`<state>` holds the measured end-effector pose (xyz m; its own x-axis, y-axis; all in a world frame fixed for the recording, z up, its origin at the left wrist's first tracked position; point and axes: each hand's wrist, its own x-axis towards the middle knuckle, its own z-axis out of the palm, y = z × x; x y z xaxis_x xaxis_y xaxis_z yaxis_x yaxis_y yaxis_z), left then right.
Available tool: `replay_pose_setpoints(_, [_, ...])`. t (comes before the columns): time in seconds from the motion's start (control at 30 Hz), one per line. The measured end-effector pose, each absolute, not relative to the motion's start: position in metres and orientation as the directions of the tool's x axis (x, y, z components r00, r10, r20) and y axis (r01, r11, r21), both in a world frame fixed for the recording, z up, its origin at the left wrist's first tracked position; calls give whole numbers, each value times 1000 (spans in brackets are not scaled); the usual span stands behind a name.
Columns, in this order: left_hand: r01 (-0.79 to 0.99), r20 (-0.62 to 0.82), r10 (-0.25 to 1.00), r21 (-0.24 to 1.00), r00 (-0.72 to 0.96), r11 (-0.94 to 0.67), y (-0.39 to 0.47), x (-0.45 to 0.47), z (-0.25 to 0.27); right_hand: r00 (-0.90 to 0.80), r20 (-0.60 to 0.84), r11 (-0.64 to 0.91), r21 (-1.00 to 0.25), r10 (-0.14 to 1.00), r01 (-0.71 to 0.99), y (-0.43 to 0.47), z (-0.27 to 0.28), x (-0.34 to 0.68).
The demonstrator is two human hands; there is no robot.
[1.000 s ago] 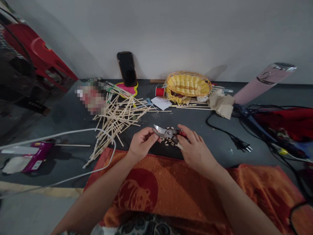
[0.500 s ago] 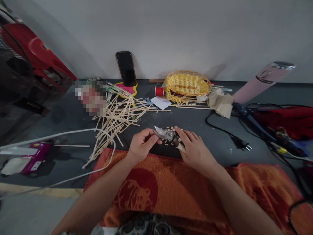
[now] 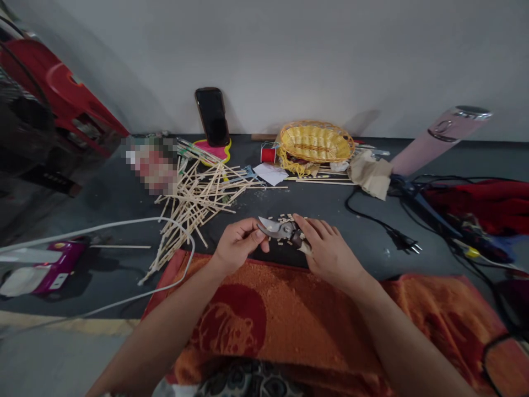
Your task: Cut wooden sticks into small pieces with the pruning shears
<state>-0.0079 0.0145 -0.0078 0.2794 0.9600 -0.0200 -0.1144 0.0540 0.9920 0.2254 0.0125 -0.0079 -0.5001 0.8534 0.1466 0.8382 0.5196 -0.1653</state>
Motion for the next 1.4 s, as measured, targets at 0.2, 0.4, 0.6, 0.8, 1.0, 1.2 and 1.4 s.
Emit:
replay_pose_setpoints(0.2, [-168, -104, 928, 970, 359, 174, 18, -11, -8, -509, 131, 524, -147, 851, 839, 15, -12, 228])
replay_pose_setpoints(0.4, [-156, -68, 959, 981, 274, 114, 18, -6, -10, -479, 116, 492, -138, 870, 860, 13, -10, 226])
replay_pose_setpoints(0.6, [-34, 9, 986, 999, 168, -4, 19, -1, -15, -437, 135, 454, -136, 889, 881, 15, -11, 227])
replay_pose_setpoints(0.8, [-60, -76, 968, 994, 237, 93, 19, -8, -12, -487, 95, 496, -192, 868, 847, 17, -15, 230])
replay_pose_setpoints(1.0, [-241, -240, 883, 903, 403, 355, 21, -13, -2, -505, 99, 514, -218, 857, 830, 18, -14, 231])
replay_pose_setpoints(1.2, [-287, -309, 782, 806, 541, 517, 21, -20, 1, -520, 108, 531, -225, 847, 817, 17, -14, 230])
replay_pose_setpoints(1.4, [-291, -291, 768, 803, 570, 520, 20, -21, 1, -521, 134, 537, -182, 843, 823, 13, -7, 229])
